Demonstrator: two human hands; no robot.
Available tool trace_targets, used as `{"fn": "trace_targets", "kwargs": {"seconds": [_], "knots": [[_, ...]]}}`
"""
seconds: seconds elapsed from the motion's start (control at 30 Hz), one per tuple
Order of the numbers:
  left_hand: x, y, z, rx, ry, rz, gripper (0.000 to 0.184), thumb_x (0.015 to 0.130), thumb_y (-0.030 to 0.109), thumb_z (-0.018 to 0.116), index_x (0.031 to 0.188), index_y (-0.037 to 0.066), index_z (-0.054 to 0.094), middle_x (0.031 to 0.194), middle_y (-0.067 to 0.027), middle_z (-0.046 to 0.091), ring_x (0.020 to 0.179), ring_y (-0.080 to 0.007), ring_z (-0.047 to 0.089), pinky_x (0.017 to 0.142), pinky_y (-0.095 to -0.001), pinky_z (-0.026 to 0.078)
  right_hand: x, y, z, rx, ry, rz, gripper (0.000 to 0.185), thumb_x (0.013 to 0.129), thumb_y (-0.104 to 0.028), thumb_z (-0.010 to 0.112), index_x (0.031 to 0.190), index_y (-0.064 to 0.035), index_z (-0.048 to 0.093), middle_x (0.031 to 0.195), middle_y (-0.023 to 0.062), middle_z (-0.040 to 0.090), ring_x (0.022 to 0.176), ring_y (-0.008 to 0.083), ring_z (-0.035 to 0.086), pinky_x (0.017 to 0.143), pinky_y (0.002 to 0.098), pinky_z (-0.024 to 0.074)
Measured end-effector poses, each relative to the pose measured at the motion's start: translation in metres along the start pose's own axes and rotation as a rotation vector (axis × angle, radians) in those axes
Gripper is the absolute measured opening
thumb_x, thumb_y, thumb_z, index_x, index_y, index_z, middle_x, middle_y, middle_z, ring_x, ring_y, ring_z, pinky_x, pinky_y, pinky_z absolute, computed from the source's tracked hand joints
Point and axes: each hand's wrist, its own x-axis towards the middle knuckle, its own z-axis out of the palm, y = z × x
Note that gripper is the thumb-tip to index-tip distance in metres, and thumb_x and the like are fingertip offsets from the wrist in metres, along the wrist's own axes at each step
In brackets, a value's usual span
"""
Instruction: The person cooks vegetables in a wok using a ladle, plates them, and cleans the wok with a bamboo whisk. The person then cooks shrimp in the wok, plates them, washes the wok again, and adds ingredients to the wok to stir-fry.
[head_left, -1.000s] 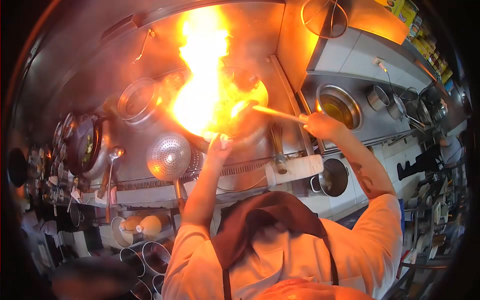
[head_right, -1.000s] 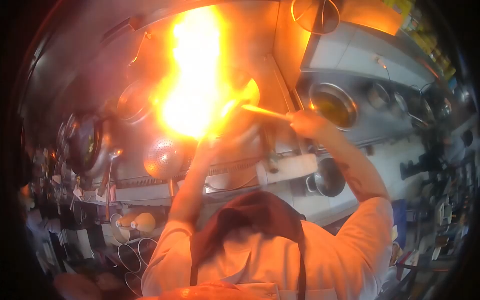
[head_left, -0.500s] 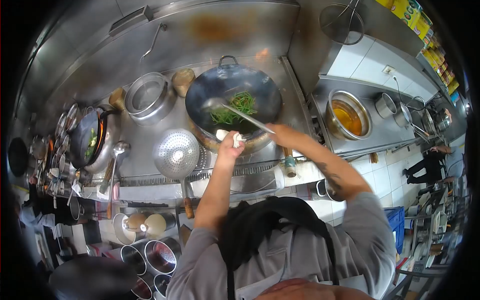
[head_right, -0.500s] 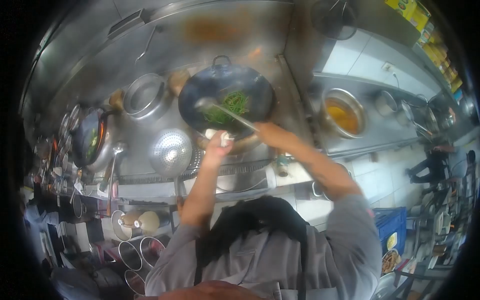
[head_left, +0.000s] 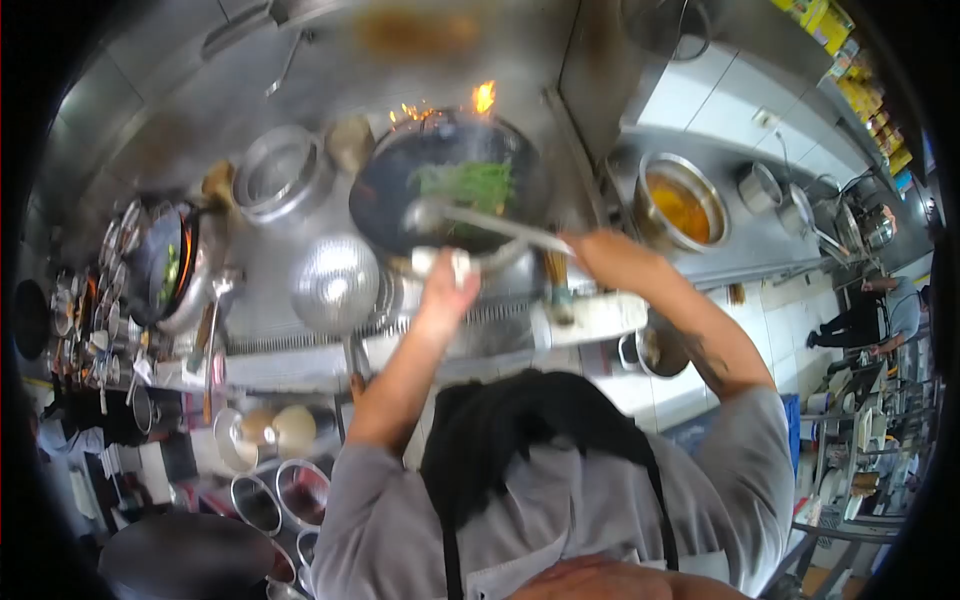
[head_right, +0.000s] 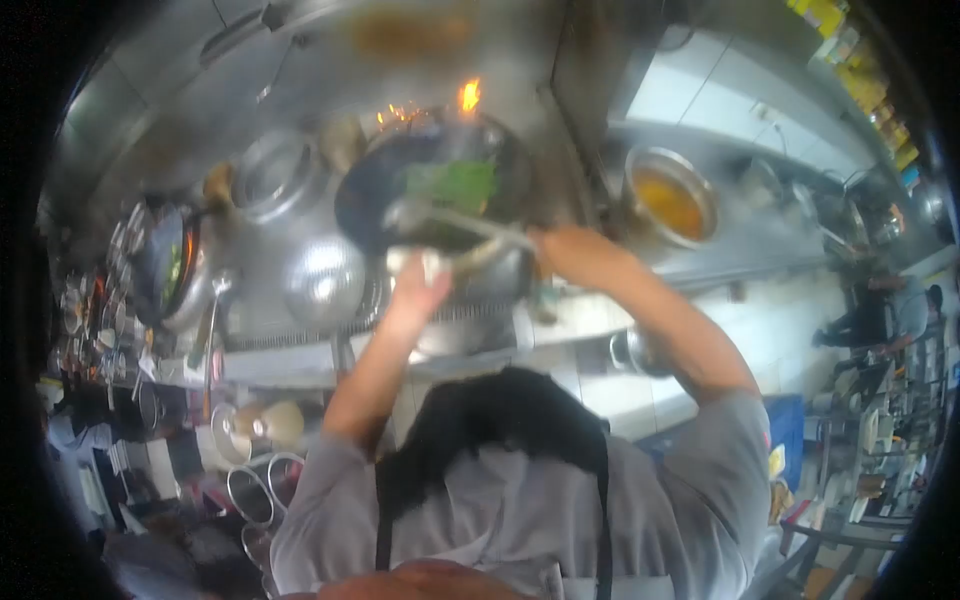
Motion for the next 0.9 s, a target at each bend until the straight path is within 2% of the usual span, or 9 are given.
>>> {"fn": "trace_targets", "kwargs": {"seconds": [0.1, 0.27, 0.43, 0.53, 0.57, 0.63, 0.73, 0.83, 0.9], "knots": [[-0.015, 0.007, 0.005, -0.911, 0.09, -0.846, 0.002, 0.09, 0.018, 0.053, 0.09, 0.015, 0.052, 0.074, -0.0011, 0.056, 0.062, -0.0138, 0.05, 0.045, -0.0247, 0.039, -0.03, 0.018, -0.02, 0.219, 0.0, -0.252, 0.037, 0.087, -0.013, 0.059, 0.122, -0.0035, 0.052, 0.089, 0.0217, 0.065, 0.08, 0.0379, 0.064, 0.073, 0.0449, 0.0501], [0.017, -0.085, -0.016, -0.576, -0.064, -0.449, 0.005, 0.087, 0.014, 0.056, 0.09, 0.013, 0.053, 0.073, -0.0006, 0.055, 0.062, -0.0145, 0.053, 0.048, -0.0285, 0.044, 0.019, 0.044, 0.03, -0.007, 0.017, 0.07, 0.035, 0.09, -0.017, 0.054, 0.121, 0.0001, 0.052, 0.083, 0.0226, 0.065, 0.078, 0.0391, 0.064, 0.07, 0.0475, 0.0495], [-0.056, -0.092, -0.008, -0.913, -0.016, -0.686, 0.018, 0.087, 0.023, 0.059, 0.101, 0.012, 0.057, 0.08, -0.0033, 0.062, 0.063, -0.0176, 0.06, 0.045, -0.0301, 0.047, 0.009, 0.021, 0.002, -0.039, 0.238, 0.092, 0.032, 0.091, -0.019, 0.052, 0.116, 0.0024, 0.053, 0.075, 0.0255, 0.062, 0.074, 0.0409, 0.063, 0.066, 0.0506, 0.0476], [-0.017, -0.008, -0.008, 0.542, -0.175, 0.336, 0.02, 0.085, 0.015, 0.057, 0.097, -0.001, 0.053, 0.079, -0.0069, 0.06, 0.069, -0.0221, 0.059, 0.063, -0.0263, 0.05, -0.008, 0.012, -0.013, 0.013, 0.126, 0.035, 0.037, 0.091, -0.019, 0.054, 0.123, -0.0001, 0.051, 0.079, 0.0252, 0.062, 0.075, 0.041, 0.062, 0.067, 0.0489, 0.0479], [-0.013, 0.014, -0.005, 0.386, -0.208, 0.232, 0.014, 0.088, 0.015, 0.054, 0.095, 0.003, 0.053, 0.076, -0.0059, 0.057, 0.066, -0.02, 0.056, 0.056, -0.0278, 0.048, -0.021, 0.003, -0.013, 0.061, 0.049, 0.024, 0.038, 0.09, -0.019, 0.054, 0.124, -0.0012, 0.051, 0.08, 0.0252, 0.062, 0.076, 0.0408, 0.062, 0.068, 0.0482, 0.0481], [0.029, -0.043, -0.018, -0.969, 0.105, -0.798, 0.01, 0.09, 0.018, 0.053, 0.093, 0.009, 0.053, 0.075, -0.0046, 0.055, 0.063, -0.0184, 0.053, 0.049, -0.0287, 0.045, -0.036, 0.002, -0.034, 0.102, -0.042, -0.001, 0.039, 0.09, -0.018, 0.056, 0.126, -0.0033, 0.051, 0.083, 0.025, 0.063, 0.077, 0.0402, 0.063, 0.07, 0.0467, 0.0485], [-0.003, 0.025, 0.002, -0.894, 0.219, -0.826, 0.009, 0.092, 0.021, 0.052, 0.09, 0.012, 0.051, 0.077, -0.0043, 0.054, 0.062, -0.0172, 0.05, 0.045, -0.026, 0.04, -0.024, 0.024, -0.017, 0.172, -0.081, -0.016, 0.032, 0.09, -0.017, 0.055, 0.119, -0.0054, 0.056, 0.089, 0.0208, 0.064, 0.082, 0.0354, 0.063, 0.074, 0.0448, 0.0482], [0.019, -0.035, -0.017, -0.43, -0.04, -0.342, 0.012, 0.091, 0.022, 0.054, 0.086, 0.011, 0.053, 0.072, -0.003, 0.054, 0.06, -0.0157, 0.05, 0.044, -0.0264, 0.04, 0.013, 0.023, 0.024, 0.03, -0.01, 0.135, 0.03, 0.089, -0.015, 0.055, 0.116, -0.002, 0.056, 0.085, 0.0198, 0.064, 0.08, 0.0348, 0.064, 0.07, 0.0462, 0.0494], [0.007, -0.1, -0.02, -0.694, -0.022, -0.502, 0.013, 0.092, 0.026, 0.054, 0.088, 0.014, 0.055, 0.072, -0.0014, 0.057, 0.058, -0.0155, 0.054, 0.041, -0.0266, 0.041, 0.042, 0.033, 0.062, -0.166, 0.198, 0.152, 0.031, 0.089, -0.015, 0.054, 0.116, -0.0001, 0.053, 0.078, 0.0214, 0.063, 0.073, 0.0375, 0.063, 0.064, 0.049, 0.0491]]}}
